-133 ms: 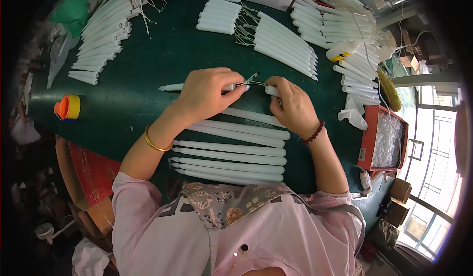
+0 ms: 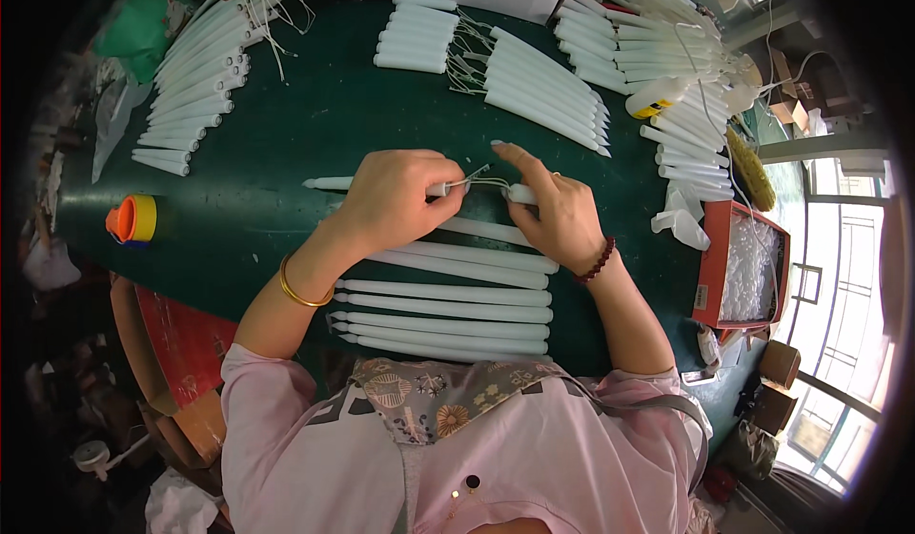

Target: Assembling white plastic blades onto a central wire component using adhesive at a factory workbench.

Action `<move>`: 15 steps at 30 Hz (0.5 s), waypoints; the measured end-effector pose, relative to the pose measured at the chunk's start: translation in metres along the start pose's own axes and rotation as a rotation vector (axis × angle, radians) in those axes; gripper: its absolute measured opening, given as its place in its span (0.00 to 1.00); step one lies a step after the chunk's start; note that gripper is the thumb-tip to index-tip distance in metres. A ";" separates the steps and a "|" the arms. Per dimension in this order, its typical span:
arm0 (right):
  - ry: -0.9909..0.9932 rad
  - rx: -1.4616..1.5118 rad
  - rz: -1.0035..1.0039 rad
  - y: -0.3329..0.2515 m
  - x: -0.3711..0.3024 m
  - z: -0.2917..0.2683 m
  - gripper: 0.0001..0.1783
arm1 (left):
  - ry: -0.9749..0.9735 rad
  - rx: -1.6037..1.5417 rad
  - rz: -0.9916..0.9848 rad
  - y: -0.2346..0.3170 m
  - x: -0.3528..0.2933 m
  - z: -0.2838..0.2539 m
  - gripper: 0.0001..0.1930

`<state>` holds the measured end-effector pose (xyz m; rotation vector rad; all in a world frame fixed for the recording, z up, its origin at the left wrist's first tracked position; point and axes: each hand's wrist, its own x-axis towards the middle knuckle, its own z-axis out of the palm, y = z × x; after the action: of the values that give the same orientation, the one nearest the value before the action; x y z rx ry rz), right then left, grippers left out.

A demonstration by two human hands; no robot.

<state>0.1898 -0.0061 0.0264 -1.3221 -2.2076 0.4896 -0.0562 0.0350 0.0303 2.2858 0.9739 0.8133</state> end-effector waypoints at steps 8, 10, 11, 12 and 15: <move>0.152 0.186 -0.004 0.001 0.000 0.004 0.08 | 0.034 -0.073 0.140 0.007 0.003 0.002 0.17; 0.057 0.583 0.346 -0.002 -0.001 0.001 0.06 | 0.008 -0.064 0.174 -0.001 0.000 -0.002 0.21; 0.028 0.655 0.404 -0.004 0.002 -0.002 0.06 | -0.026 -0.062 0.203 -0.005 -0.001 -0.003 0.24; 0.031 0.651 0.397 -0.007 0.005 -0.006 0.06 | -0.021 -0.058 0.208 -0.007 0.000 -0.003 0.24; -0.037 0.754 0.511 -0.014 0.006 -0.013 0.07 | -0.049 0.051 0.223 -0.003 0.002 -0.003 0.24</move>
<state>0.1856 -0.0071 0.0463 -1.4026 -1.4244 1.3752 -0.0589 0.0393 0.0309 2.4777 0.7344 0.8266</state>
